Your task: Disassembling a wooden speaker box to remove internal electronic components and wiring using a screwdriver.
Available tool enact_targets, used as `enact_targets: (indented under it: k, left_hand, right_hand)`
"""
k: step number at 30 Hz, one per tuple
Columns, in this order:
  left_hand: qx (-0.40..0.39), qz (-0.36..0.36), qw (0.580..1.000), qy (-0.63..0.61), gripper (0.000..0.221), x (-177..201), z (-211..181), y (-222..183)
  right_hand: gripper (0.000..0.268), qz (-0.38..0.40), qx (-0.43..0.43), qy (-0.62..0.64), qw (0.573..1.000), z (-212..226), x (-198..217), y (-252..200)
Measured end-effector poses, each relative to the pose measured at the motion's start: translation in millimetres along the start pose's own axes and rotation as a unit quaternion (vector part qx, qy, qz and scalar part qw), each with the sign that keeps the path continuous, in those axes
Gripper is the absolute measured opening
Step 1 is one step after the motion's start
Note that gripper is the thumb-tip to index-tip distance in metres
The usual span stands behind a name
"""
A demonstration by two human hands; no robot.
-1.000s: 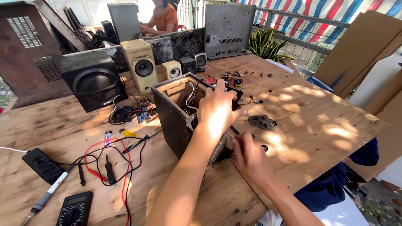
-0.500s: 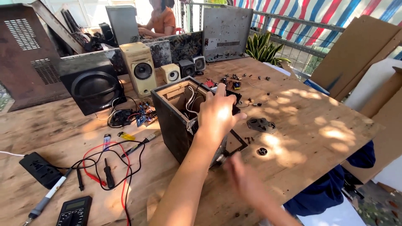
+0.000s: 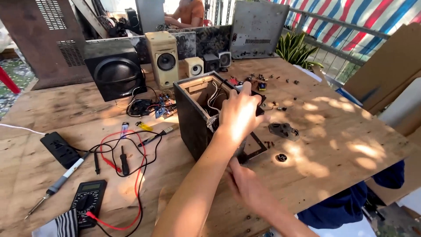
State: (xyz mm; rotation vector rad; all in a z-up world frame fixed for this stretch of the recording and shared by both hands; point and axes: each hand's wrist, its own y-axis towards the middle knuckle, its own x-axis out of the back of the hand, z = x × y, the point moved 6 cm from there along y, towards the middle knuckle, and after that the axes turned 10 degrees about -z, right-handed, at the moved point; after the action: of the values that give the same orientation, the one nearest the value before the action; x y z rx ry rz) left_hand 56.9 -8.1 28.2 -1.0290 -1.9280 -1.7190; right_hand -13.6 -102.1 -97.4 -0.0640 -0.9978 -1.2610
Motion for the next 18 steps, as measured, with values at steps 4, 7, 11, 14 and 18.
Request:
enact_targets:
  k: [4,7,11,14,18]
  left_hand:
    - [-0.003,-0.061,0.995,-0.077,0.030,17,2,-13]
    - [-0.014,-0.045,0.999,0.001,0.044,3,0,-6]
    - [-0.012,-0.010,1.000,0.000,0.044,7,4,-4]
    - [-0.008,0.007,1.000,0.003,0.049,1,1,-4]
    - [0.002,0.027,1.000,-0.003,0.049,-5,2,-2]
  right_hand:
    - [0.010,-0.102,0.003,-0.077,0.992,-7,33,33]
    - [0.009,-0.012,0.011,0.076,0.997,30,8,10]
    - [0.014,0.093,-0.033,0.011,0.995,-10,-9,10]
    - [0.017,-0.127,0.009,0.010,0.992,-14,23,20]
    - [0.013,0.002,0.056,0.020,0.998,-21,0,5]
